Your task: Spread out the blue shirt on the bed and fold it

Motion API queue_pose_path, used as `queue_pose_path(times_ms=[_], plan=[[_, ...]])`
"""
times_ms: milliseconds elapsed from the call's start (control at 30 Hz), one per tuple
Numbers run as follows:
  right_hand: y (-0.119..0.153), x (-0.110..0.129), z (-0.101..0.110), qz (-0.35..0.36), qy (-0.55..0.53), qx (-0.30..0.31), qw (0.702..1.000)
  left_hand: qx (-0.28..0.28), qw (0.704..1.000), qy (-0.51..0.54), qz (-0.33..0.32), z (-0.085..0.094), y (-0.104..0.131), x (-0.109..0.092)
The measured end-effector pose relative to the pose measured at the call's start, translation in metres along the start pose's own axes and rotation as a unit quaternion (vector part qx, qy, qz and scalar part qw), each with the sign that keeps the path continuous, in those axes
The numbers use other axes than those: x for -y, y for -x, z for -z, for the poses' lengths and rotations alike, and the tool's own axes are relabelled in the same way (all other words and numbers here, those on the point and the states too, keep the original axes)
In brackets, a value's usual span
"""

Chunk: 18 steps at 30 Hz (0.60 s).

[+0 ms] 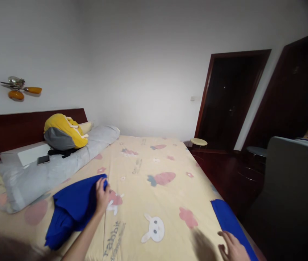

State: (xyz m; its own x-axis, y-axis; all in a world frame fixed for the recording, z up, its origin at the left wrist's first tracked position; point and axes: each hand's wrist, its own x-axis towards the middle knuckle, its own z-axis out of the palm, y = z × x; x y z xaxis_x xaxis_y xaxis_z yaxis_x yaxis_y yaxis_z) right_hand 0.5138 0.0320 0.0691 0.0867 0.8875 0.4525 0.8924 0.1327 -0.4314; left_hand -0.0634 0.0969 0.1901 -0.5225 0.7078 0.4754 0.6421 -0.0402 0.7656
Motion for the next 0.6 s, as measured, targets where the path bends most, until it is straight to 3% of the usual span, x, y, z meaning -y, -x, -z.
queue_pose_path(times_ms=[67, 167, 300, 367, 433, 500, 600], plan=[[-0.004, 0.044, -0.02, -0.023, -0.138, 0.076, 0.987, 0.103, 0.993, 0.065, 0.001, -0.036, 0.031, -0.03], [0.0, 0.111, -0.058, -0.057, -0.301, 0.221, 0.926, 0.176, 0.981, 0.083, -0.003, -0.092, 0.097, -0.062], [0.012, 0.172, -0.103, -0.096, -0.45, 0.285, 0.841, 0.349, 0.928, 0.118, 0.057, -0.145, 0.187, -0.079], [0.017, 0.187, -0.115, -0.114, -0.49, 0.255, 0.826, 0.392, 0.91, 0.123, 0.061, -0.156, 0.216, -0.082], [0.018, 0.191, -0.119, -0.147, -0.511, 0.218, 0.819, 0.417, 0.899, 0.125, 0.059, -0.157, 0.229, -0.082], [0.018, 0.188, -0.118, -0.177, -0.518, 0.209, 0.81, 0.447, 0.883, 0.135, 0.051, -0.149, 0.225, -0.081], [0.014, 0.174, -0.114, -0.21, -0.512, 0.209, 0.806, 0.491, 0.859, 0.143, 0.024, -0.128, 0.202, -0.068]])
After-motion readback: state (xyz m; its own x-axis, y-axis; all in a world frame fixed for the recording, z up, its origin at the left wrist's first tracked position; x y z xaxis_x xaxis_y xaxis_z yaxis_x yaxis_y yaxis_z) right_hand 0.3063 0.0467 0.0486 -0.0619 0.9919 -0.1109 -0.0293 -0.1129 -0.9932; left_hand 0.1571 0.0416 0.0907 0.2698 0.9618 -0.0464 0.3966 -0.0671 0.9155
